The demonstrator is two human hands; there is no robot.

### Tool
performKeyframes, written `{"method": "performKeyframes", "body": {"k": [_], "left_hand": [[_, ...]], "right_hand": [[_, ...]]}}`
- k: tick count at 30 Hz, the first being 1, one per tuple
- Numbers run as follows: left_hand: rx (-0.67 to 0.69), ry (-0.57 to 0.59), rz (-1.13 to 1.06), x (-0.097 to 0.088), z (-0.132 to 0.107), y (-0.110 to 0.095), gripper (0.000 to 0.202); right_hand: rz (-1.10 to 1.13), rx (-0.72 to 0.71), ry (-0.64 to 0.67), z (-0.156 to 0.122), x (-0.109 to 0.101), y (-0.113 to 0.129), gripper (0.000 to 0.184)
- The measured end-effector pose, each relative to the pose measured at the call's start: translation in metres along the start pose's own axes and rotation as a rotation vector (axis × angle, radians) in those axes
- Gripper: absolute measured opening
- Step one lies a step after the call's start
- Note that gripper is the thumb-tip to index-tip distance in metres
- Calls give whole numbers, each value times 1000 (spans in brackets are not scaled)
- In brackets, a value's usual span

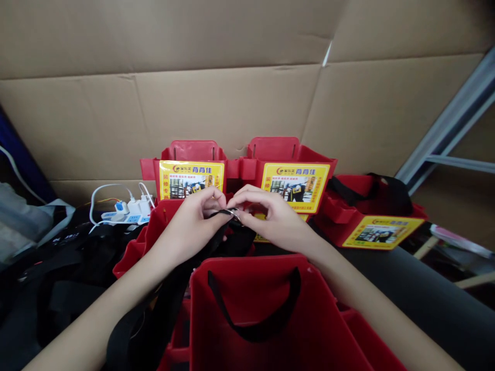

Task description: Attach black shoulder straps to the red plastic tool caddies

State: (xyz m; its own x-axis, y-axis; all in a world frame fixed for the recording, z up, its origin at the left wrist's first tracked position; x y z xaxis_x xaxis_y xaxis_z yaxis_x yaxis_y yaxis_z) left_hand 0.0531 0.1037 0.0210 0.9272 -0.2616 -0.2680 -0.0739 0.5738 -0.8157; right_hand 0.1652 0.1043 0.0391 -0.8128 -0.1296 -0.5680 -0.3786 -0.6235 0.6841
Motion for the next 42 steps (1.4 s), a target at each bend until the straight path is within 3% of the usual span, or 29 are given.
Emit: {"method": "performKeyframes", "body": {"k": [5, 12, 17, 20, 23, 26, 33, 35, 38, 40, 42], "left_hand": [[-23, -25, -11, 1, -1, 1, 15], [-39, -35, 20, 4, -4, -2, 16], [51, -30, 90, 3, -5, -10, 8], [73, -29, 189, 2, -6, -12, 8], [66, -20, 259, 2, -8, -11, 7], [52, -10, 268, 2, -8, -9, 8], [-10, 41, 251, -1, -5, -3, 3], [-19, 49, 245, -2, -4, -3, 5], [-52, 12, 178, -4, -4, -2, 2], [-110, -36, 74, -6, -5, 1, 3], [-185, -66, -42, -6, -7, 5, 7]], "right_hand": [[-13, -2, 26, 0, 1, -1, 14], [-54, 39, -77, 0, -13, -3, 13], [-22, 57, 90, -3, -5, 1, 11], [125, 83, -65, -1, -17, -1, 11], [447, 161, -272, 0, -35, -15, 11], [708, 226, -389, 0, -49, -30, 9], [858, 198, -692, -7, -93, -48, 10], [881, 212, -721, -8, -98, -52, 12], [861, 248, -565, -4, -85, -50, 12], [787, 205, -335, 0, -65, -37, 22], [673, 138, -79, 1, -40, -22, 43]]}}
Point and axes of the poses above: each hand's wrist, its own z-axis towards the middle knuckle, its own x-axis out of the palm, y = z × x, the point moved 7 cm from there along z, towards the middle knuckle, and after that the axes turned 8 degrees about x, right-handed, at the moved point
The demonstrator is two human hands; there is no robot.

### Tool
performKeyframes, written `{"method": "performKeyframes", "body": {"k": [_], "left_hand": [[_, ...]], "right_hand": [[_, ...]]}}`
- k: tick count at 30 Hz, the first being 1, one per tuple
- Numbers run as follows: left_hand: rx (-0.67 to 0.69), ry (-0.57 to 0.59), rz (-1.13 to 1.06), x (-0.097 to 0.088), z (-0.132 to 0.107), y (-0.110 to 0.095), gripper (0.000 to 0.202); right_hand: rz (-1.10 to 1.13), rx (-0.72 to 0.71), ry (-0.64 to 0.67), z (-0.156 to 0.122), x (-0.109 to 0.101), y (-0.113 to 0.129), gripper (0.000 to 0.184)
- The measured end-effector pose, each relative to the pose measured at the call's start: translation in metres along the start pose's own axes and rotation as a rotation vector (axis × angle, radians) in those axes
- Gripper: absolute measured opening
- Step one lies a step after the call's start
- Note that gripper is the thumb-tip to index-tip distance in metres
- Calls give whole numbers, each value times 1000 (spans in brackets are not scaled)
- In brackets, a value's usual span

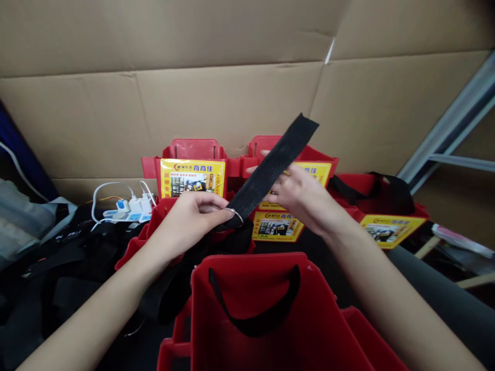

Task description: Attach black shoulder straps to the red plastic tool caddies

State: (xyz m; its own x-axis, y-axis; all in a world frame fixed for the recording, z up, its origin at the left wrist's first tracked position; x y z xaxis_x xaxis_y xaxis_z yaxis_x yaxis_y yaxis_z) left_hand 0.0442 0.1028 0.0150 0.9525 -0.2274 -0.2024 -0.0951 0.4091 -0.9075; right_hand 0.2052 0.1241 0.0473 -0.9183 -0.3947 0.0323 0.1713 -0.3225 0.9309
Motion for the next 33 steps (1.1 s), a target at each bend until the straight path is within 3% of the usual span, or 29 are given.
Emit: {"method": "performKeyframes", "body": {"k": [3, 10, 13, 16, 20, 22, 29, 33], "left_hand": [[-92, 31, -117, 3, -1, 4, 10], [-152, 142, -167, 12, -4, 3, 11], [-170, 185, -153, 14, -6, 4, 11], [-181, 160, -159, 13, -6, 6, 12], [-126, 160, -130, 13, -6, 3, 17], [-80, 159, -76, 12, -6, 0, 20], [65, 217, 68, 14, -6, -13, 25], [185, 163, 171, 11, -4, -21, 23]], "right_hand": [[-154, 44, 259, -7, 29, -12, 71], [-236, 5, 426, -10, 39, -19, 47], [-245, -3, 482, -10, 41, -17, 26], [-322, -30, 412, -8, 38, -15, 11], [-538, -230, 280, -9, 36, -2, 7], [-566, -264, 236, -7, 33, -1, 7], [-406, 13, 104, 1, 21, -16, 13], [-225, 199, 86, -7, 23, -15, 11]]}}
Point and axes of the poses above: each hand's wrist, its own z-axis towards the middle knuckle, its own x-axis out of the palm, y = z × x, the point moved 7 cm from there along z, towards the middle knuckle, and after that the axes turned 8 degrees about x, right-handed, at the moved point
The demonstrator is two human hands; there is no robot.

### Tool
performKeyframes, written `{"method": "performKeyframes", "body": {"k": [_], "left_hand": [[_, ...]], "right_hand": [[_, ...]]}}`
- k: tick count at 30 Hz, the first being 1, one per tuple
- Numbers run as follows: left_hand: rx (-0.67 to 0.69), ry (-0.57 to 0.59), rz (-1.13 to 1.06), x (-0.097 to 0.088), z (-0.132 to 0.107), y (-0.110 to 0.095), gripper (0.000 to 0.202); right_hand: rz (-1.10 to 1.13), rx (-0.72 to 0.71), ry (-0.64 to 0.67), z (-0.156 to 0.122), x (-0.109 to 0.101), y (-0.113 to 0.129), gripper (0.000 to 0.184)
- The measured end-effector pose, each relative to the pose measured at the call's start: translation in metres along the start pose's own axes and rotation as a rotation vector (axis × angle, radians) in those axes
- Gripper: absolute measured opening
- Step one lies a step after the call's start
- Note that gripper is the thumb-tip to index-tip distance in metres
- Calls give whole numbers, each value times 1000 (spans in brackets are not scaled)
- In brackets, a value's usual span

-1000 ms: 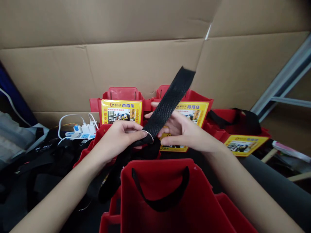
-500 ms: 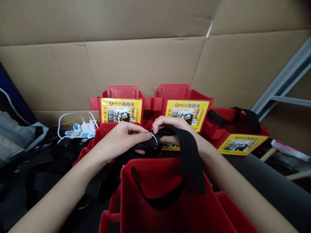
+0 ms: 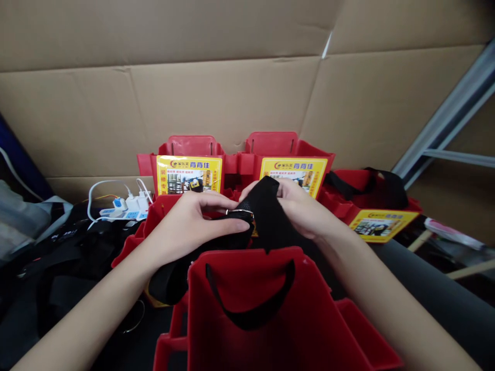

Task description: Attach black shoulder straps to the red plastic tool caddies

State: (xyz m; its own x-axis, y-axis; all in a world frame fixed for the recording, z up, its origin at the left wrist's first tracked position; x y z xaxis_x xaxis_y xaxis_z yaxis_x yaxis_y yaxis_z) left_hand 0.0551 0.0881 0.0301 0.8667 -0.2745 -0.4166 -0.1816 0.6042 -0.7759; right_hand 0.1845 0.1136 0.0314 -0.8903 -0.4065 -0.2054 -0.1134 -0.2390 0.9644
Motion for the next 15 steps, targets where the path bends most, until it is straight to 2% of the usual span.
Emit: {"method": "performKeyframes", "body": {"k": [4, 7, 9, 10, 12, 14, 15], "left_hand": [[33, -37, 8, 0, 0, -4, 18], [43, -2, -19, 3, 0, -5, 15], [-19, 5, -76, 3, 0, -1, 18], [-70, -9, -120, 2, -1, 3, 19], [-180, -35, -250, 0, -4, 13, 20], [-260, -54, -392, 0, -6, 20, 21], [-277, -60, -440, 0, -7, 23, 21]], "right_hand": [[214, 240, 147, -1, 4, -14, 38], [326, 382, 270, -1, 8, -24, 44], [378, 439, 353, -3, 12, -27, 44], [391, 446, 364, -4, 13, -27, 42], [385, 372, 297, -3, 11, -22, 30], [305, 211, 182, -1, 6, -12, 13], [236, 125, 148, -2, 6, -6, 16]]}}
Point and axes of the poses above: each hand's wrist, its own z-axis towards the middle knuckle, its own x-axis out of the palm, y = z × x, the point moved 7 cm from there along z, towards the middle knuckle, and after that the axes turned 8 degrees about x, right-handed, at the moved point
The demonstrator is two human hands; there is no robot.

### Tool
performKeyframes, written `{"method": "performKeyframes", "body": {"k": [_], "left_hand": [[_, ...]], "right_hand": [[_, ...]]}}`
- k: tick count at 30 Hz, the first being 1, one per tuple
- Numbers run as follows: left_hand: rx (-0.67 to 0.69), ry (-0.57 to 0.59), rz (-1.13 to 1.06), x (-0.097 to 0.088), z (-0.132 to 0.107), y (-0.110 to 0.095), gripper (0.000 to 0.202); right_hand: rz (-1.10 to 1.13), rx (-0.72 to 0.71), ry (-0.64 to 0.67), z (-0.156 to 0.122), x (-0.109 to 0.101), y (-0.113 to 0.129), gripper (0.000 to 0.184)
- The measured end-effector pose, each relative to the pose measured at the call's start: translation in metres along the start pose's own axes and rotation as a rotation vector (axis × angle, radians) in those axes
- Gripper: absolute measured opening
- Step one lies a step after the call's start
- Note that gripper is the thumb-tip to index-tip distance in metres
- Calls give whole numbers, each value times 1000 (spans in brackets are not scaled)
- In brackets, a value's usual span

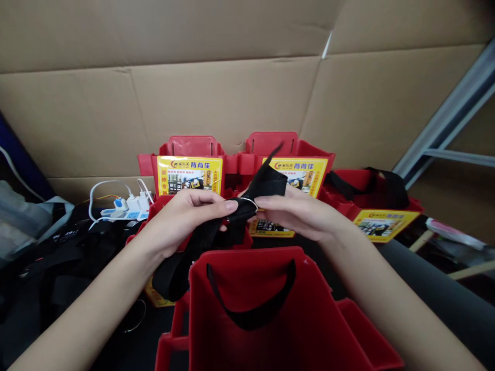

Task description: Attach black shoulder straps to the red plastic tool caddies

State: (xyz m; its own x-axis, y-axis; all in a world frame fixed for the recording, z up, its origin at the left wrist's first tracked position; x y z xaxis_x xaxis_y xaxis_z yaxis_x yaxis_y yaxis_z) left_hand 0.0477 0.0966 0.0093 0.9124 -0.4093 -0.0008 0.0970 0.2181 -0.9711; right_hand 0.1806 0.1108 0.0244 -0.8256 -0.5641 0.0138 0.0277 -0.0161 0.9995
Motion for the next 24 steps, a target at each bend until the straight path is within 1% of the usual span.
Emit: {"method": "performKeyframes", "body": {"k": [1, 2, 5, 7, 11, 13, 15, 18, 20, 22, 24], "left_hand": [[1, -8, -21, -1, 0, 1, 21], [20, -22, -11, -3, 1, 0, 22], [157, -82, 160, -6, 2, -9, 24], [259, -125, 287, -7, 3, -16, 23], [433, -226, 486, -7, 1, -29, 17], [468, -248, 551, -7, 0, -31, 15], [460, -261, 569, -8, 0, -30, 14], [407, -310, 483, -13, -2, -28, 20], [368, -338, 352, -16, -1, -26, 22], [312, -331, 175, -19, 0, -22, 22], [238, -284, 0, -19, 3, -17, 21]], "right_hand": [[-85, -64, -11, -1, 3, 4, 22], [-172, -100, -9, -1, 7, 6, 26], [-327, -130, -33, 0, 14, 5, 22], [-363, -143, -104, 2, 13, 3, 18], [-390, -160, -242, 6, 5, -1, 21], [-376, -170, -258, 8, 4, -2, 22], [-384, -180, -257, 10, 5, -4, 21], [-402, -251, -314, 9, 4, -1, 21], [-392, -314, -346, 7, 3, 2, 23], [-378, -343, -322, 6, 3, 4, 23], [-371, -339, -273, 6, 5, 4, 20]]}}
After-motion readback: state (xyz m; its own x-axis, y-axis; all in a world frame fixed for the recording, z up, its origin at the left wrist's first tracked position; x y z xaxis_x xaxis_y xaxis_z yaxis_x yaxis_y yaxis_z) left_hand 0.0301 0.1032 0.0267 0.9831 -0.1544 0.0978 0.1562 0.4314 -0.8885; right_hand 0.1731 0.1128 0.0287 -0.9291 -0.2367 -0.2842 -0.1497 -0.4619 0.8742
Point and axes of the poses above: each hand's wrist, its own z-axis towards the middle knuckle, its own x-axis out of the palm, y = z × x, the point moved 7 cm from there along z, towards the middle knuckle, and after that the axes turned 8 degrees about x, right-handed, at the moved point
